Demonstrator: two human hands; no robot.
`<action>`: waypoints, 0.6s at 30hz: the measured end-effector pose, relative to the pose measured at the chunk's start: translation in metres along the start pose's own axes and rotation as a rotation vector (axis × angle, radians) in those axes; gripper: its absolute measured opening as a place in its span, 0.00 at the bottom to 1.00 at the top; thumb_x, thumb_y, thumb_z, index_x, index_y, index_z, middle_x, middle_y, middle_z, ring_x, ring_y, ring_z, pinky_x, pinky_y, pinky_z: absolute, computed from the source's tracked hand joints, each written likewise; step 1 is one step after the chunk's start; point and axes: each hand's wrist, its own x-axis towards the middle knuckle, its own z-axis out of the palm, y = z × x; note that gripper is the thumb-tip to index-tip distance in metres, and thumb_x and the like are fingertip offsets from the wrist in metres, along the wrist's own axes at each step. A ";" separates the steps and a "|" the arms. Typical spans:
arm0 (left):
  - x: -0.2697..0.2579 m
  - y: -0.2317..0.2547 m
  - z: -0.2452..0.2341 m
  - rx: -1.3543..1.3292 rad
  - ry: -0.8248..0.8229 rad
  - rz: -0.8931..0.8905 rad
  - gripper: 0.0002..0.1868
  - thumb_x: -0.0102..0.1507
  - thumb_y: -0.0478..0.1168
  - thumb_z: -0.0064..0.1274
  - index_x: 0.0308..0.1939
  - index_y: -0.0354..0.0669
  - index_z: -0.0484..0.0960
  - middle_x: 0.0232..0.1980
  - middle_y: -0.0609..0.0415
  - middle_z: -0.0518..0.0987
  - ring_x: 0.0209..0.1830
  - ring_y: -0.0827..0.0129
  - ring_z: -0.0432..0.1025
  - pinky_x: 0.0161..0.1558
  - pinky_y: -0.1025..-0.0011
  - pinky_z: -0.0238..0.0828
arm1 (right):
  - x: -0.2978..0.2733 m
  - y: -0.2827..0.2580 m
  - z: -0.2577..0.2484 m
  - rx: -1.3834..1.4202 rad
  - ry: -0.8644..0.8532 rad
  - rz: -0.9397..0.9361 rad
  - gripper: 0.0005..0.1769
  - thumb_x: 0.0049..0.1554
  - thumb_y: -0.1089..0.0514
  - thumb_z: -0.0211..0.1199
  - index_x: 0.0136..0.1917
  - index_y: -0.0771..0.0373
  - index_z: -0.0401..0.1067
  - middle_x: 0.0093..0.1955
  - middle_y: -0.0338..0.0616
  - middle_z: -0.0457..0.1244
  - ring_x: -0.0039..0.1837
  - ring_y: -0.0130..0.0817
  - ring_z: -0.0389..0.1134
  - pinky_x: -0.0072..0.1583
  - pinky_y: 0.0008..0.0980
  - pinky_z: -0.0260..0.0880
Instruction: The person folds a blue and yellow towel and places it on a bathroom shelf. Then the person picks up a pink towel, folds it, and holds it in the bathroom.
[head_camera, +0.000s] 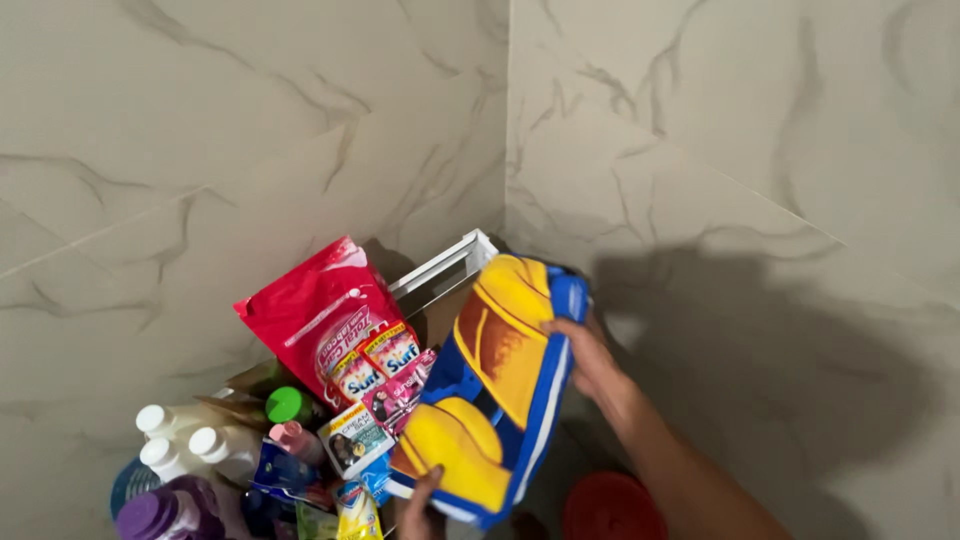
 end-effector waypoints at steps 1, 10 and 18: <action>0.009 -0.014 0.001 -0.003 -0.023 -0.020 0.38 0.52 0.30 0.58 0.68 0.41 0.69 0.57 0.43 0.81 0.56 0.52 0.77 0.57 0.52 0.72 | 0.013 -0.007 0.008 -0.054 -0.036 0.008 0.31 0.47 0.64 0.62 0.66 0.63 0.66 0.55 0.51 0.68 0.55 0.44 0.72 0.58 0.42 0.74; 0.066 -0.130 -0.006 0.142 -0.400 0.039 0.33 0.55 0.29 0.62 0.65 0.30 0.74 0.59 0.43 0.84 0.63 0.57 0.76 0.68 0.61 0.65 | 0.117 -0.011 0.048 -0.394 -0.207 0.182 0.30 0.45 0.64 0.61 0.63 0.64 0.69 0.52 0.51 0.68 0.52 0.43 0.72 0.54 0.39 0.75; 0.060 -0.116 0.054 0.263 -0.417 -0.071 0.33 0.57 0.33 0.64 0.66 0.32 0.72 0.61 0.52 0.82 0.66 0.64 0.73 0.68 0.67 0.63 | 0.179 0.042 0.056 -0.824 -0.212 -0.016 0.33 0.43 0.61 0.63 0.63 0.66 0.70 0.57 0.54 0.67 0.61 0.49 0.68 0.61 0.39 0.67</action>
